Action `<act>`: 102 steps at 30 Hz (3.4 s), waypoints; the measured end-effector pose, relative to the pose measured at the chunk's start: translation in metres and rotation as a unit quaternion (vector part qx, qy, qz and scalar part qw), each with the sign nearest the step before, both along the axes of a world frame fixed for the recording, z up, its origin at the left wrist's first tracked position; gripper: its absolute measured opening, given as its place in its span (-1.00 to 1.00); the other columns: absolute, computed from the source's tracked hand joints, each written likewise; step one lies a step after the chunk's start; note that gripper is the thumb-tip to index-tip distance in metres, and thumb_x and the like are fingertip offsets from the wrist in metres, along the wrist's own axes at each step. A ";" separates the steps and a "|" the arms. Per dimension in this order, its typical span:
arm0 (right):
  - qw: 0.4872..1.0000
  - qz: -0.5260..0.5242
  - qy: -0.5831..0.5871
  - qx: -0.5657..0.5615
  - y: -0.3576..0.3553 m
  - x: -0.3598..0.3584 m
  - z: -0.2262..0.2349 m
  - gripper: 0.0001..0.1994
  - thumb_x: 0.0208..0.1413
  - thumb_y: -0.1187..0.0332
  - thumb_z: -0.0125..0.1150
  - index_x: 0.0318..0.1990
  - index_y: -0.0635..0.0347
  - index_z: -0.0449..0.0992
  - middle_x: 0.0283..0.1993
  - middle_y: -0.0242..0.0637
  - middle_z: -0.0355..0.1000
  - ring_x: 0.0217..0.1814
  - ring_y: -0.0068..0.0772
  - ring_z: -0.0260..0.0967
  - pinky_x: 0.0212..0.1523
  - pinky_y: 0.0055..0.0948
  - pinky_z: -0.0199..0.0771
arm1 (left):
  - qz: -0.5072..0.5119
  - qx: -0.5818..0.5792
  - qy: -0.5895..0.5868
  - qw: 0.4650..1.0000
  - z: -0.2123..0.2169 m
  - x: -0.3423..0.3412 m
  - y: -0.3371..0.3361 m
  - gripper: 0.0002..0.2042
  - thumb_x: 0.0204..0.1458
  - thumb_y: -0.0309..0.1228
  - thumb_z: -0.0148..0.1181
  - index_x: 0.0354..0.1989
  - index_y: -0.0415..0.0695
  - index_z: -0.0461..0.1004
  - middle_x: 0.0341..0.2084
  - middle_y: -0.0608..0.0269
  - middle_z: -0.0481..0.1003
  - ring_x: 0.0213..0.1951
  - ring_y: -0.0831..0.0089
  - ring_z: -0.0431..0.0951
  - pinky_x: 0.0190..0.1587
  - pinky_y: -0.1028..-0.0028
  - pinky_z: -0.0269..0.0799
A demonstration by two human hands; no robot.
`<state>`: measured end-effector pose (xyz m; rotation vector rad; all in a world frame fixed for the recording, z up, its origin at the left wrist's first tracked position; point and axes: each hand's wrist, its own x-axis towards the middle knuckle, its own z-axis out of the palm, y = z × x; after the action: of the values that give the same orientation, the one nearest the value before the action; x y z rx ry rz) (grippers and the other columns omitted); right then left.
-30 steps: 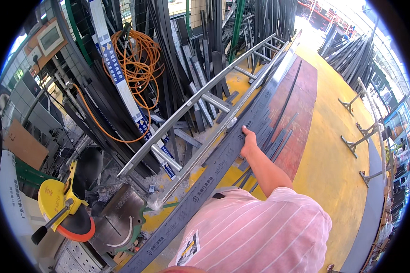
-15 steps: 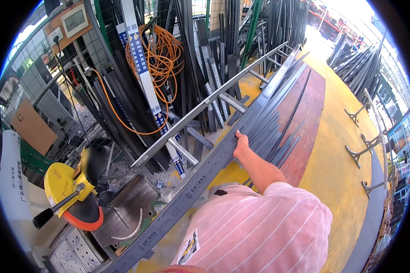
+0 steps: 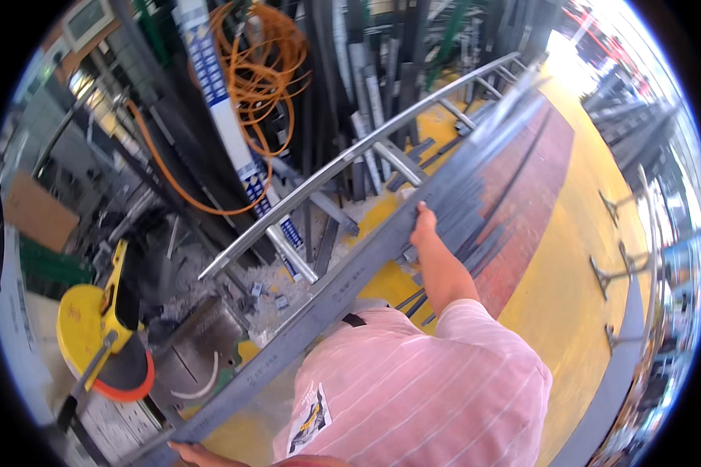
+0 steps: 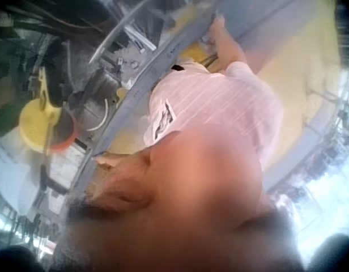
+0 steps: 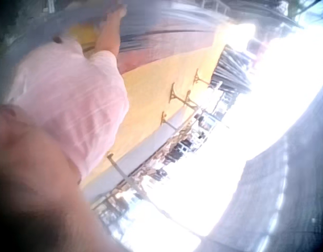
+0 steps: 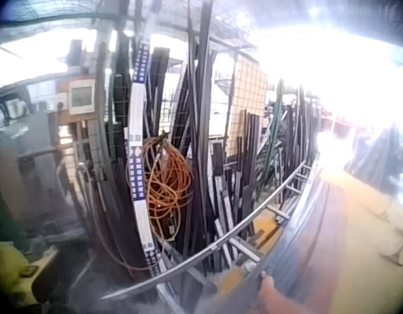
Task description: The person operates a circular saw machine to cut grey metal profiles. They interact with a touchscreen control panel, position the profiles on a metal track, and lower the saw to cut the material into sections.
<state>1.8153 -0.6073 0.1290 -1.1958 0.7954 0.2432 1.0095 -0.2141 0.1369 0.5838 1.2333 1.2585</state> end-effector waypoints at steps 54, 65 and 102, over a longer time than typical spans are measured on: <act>0.084 0.825 -0.282 -0.482 0.174 0.027 -0.014 -0.04 -0.35 0.28 0.60 0.26 0.28 0.13 0.20 0.02 0.32 0.21 0.07 0.31 0.14 -0.11 0.34 | -0.198 -0.210 0.193 0.938 -0.109 0.392 -0.025 -0.60 0.20 -0.17 0.09 -0.32 -0.39 0.51 -0.57 0.08 0.56 -0.60 0.35 0.57 -0.55 0.40 0.52; 0.030 0.807 -0.304 -0.505 0.176 0.027 -0.014 -0.07 -0.34 0.19 0.58 0.23 0.24 0.15 0.12 0.04 0.36 0.12 0.07 0.38 0.05 -0.16 0.41 | -0.166 -0.178 0.240 0.940 -0.124 0.399 -0.028 -0.53 0.18 -0.05 0.04 -0.31 -0.35 0.46 -0.64 0.06 0.57 -0.56 0.25 0.62 -0.37 0.34 0.53; 0.154 0.742 -0.644 0.103 0.435 -0.318 0.232 -0.56 0.32 0.21 -0.03 0.27 0.25 0.28 0.24 -0.03 0.33 0.31 -0.01 0.26 0.29 -0.16 0.25 | -0.142 -0.271 0.163 0.938 -0.073 0.326 0.013 -0.46 0.24 -0.05 -0.04 -0.62 -0.25 0.54 -0.70 0.20 0.56 -0.68 0.43 0.57 -0.53 0.47 0.50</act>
<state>1.4974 -0.1721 0.3613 -0.9141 -2.2097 0.6741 1.3351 -0.2013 0.0638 0.5471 1.6271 0.5498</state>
